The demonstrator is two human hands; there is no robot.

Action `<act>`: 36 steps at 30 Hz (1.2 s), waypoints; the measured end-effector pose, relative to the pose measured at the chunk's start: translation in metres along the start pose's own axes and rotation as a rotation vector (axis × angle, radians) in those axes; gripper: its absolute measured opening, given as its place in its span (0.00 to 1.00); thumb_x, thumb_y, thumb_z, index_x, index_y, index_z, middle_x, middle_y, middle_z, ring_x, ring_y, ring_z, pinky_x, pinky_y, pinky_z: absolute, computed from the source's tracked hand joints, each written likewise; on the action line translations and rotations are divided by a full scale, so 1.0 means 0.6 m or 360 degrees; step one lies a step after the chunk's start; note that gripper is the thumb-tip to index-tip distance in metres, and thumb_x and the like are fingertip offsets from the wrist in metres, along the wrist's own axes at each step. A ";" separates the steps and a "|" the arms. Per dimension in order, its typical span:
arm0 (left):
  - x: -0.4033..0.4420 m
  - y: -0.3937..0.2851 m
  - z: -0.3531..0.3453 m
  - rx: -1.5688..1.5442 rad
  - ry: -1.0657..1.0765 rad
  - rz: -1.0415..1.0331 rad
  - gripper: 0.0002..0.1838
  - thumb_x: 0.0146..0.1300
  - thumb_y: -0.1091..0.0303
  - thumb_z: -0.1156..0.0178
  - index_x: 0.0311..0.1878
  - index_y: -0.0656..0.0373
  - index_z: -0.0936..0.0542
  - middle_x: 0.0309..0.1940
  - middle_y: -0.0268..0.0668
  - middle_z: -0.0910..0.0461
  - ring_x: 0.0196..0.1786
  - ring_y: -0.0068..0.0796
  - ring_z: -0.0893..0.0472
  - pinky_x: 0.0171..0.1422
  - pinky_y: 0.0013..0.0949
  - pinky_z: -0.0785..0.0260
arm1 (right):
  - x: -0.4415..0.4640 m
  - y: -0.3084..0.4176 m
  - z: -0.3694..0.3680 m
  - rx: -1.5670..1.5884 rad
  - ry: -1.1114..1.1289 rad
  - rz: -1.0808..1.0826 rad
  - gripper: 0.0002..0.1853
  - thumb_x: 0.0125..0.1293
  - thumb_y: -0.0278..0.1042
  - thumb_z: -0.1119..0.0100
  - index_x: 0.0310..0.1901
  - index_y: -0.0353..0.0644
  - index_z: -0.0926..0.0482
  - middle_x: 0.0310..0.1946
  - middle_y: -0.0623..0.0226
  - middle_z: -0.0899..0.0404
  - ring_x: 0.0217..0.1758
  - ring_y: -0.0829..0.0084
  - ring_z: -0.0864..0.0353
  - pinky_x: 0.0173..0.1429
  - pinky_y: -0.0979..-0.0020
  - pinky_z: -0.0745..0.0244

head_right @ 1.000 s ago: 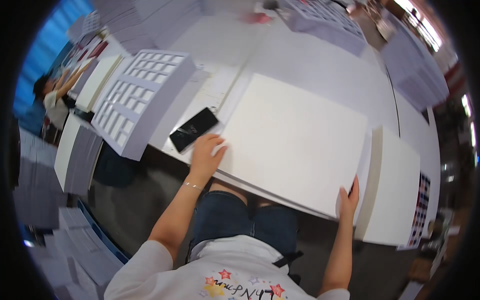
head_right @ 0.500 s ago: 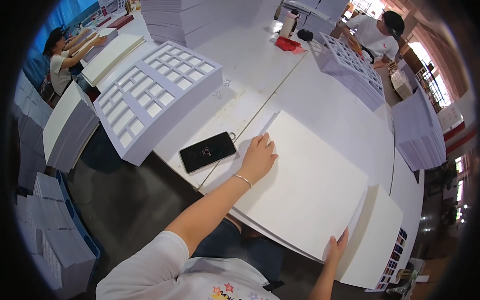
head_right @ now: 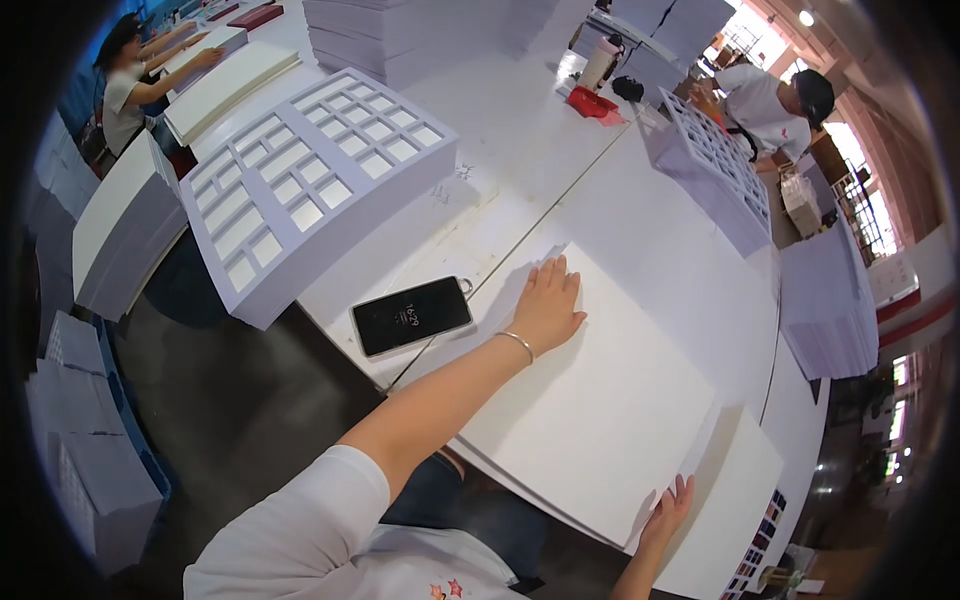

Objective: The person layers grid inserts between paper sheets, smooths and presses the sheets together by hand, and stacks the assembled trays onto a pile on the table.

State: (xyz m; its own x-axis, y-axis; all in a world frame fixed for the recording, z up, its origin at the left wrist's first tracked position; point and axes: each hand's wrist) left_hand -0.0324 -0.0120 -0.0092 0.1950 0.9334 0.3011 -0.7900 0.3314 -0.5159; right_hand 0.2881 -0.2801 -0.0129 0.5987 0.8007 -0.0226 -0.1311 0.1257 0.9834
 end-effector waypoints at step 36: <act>0.027 0.006 -0.030 0.0495 0.0151 -0.0217 0.34 0.63 0.46 0.54 0.66 0.59 0.39 0.67 0.55 0.47 0.70 0.51 0.50 0.70 0.53 0.56 | 0.172 0.085 -0.409 -0.1656 0.0587 0.0798 0.32 0.63 0.60 0.56 0.66 0.56 0.41 0.70 0.62 0.50 0.74 0.61 0.57 0.72 0.50 0.60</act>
State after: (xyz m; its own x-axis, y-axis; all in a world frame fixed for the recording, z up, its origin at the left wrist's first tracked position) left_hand -0.0215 0.0066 -0.0207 0.3527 0.8968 0.2670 -0.8893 0.4101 -0.2025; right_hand 0.1496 -0.0472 -0.0091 0.0605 0.9929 0.1027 -0.9576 0.0287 0.2866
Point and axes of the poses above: each hand's wrist, its own x-axis towards the middle knuckle, its own z-axis out of the back of the hand, y = z × x
